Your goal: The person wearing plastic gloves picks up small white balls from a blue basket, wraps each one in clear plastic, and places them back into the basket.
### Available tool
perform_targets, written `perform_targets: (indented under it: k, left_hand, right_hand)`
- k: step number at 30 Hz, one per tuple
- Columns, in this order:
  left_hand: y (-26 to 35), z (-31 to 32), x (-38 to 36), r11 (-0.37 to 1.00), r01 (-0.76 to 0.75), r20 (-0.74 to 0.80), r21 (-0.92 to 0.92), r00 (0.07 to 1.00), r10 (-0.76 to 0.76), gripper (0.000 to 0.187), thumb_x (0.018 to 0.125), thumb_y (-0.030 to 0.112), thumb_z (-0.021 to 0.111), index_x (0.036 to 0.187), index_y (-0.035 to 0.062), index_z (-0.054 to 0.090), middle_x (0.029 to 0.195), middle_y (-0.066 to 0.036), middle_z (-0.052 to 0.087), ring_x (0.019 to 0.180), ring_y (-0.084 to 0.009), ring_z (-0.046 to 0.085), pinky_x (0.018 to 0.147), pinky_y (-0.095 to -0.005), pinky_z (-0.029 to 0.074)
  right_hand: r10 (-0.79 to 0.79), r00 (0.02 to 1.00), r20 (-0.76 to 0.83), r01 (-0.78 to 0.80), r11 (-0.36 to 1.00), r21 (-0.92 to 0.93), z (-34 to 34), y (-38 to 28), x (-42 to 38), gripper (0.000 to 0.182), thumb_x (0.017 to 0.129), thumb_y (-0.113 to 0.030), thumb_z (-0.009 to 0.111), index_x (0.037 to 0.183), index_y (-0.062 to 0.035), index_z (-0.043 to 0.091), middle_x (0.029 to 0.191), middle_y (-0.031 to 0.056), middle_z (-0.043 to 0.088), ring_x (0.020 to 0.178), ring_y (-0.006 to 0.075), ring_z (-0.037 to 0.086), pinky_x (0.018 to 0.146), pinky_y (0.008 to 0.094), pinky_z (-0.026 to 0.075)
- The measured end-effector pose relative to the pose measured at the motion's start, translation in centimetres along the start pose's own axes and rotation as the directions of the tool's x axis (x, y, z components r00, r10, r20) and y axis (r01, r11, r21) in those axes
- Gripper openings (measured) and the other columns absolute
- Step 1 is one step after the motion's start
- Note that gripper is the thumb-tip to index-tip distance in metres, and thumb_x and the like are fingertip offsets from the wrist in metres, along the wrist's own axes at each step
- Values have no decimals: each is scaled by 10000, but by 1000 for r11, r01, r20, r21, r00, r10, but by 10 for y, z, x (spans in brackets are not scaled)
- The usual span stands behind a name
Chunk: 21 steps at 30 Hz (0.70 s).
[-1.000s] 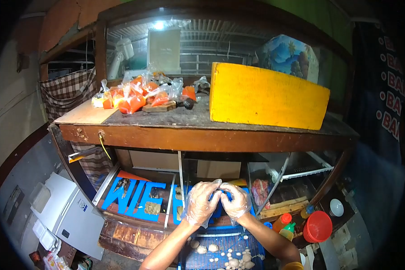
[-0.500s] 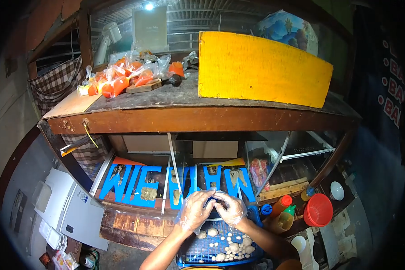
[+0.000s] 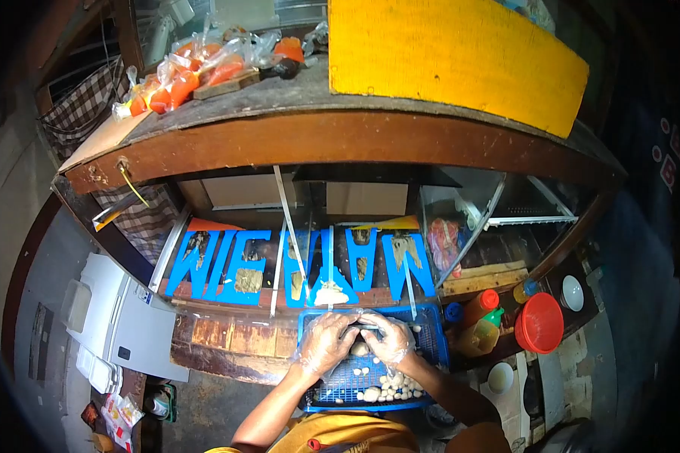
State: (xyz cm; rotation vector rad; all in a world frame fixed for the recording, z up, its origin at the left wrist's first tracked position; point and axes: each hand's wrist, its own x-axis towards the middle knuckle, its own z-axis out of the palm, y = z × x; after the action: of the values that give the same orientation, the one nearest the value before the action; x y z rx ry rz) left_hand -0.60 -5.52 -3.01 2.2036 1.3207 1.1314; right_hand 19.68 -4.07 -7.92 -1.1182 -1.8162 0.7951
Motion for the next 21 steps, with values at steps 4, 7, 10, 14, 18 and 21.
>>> perform_targets:
  k: [4, 7, 10, 14, 18, 21]
  left_hand:
    - [-3, 6, -14, 999, 36, 85, -14, 996, -35, 298, 935, 175, 766, 1199, 38, 745, 1031, -183, 736, 991, -387, 691, 894, -473, 550]
    - [-9, 15, -24, 1000, 14, 92, -9, 996, -13, 308, 933, 172, 767, 1208, 35, 740, 1027, -183, 733, 980, -387, 693, 884, -473, 553]
    - [-17, 25, -36, 999, 32, 113, -12, 993, -31, 318, 927, 167, 773, 1215, 35, 736, 1032, -185, 732, 971, -388, 695, 873, -473, 556]
    - [-33, 42, -53, 999, 36, 170, -10, 985, -34, 352, 915, 161, 778, 1242, 43, 721, 1030, -190, 727, 969, -393, 700, 863, -475, 562]
    - [-42, 53, -61, 996, 85, 282, 28, 955, -89, 369, 934, 168, 751, 1276, 38, 697, 1104, -191, 731, 1024, -392, 701, 893, -473, 576]
    - [-54, 70, -70, 997, 67, 245, 29, 967, -72, 435, 931, 157, 745, 1340, 41, 656, 1161, -206, 715, 1058, -403, 693, 926, -479, 580]
  right_hand:
    - [7, 1000, 22, -7, 1000, 4, 3, 4, -12, 350, 930, -133, 738, 1273, -65, 714, 1212, 160, 769, 1091, 334, 758, 939, 407, 609]
    - [7, 1000, 31, -5, 998, -59, 7, 4, -22, 339, 930, -123, 731, 1264, -70, 718, 1205, 154, 770, 1090, 342, 754, 942, 409, 606]
    - [68, 997, 36, -65, 994, -88, 13, 13, -33, 329, 925, -156, 731, 1244, -74, 718, 1157, 170, 772, 1052, 362, 753, 920, 432, 607]
    - [174, 978, 111, -151, 971, -188, 20, 35, -45, 362, 918, -163, 759, 1265, -68, 713, 1216, 192, 756, 1092, 375, 745, 936, 433, 604]
    - [181, 976, 123, -149, 962, -229, 28, 56, -57, 386, 912, -145, 753, 1283, -53, 703, 1255, 228, 732, 1140, 394, 723, 977, 447, 589]
    - [149, 981, 125, -114, 961, -251, 34, 70, -65, 425, 909, -123, 743, 1320, -32, 679, 1305, 254, 704, 1193, 414, 694, 1020, 460, 570]
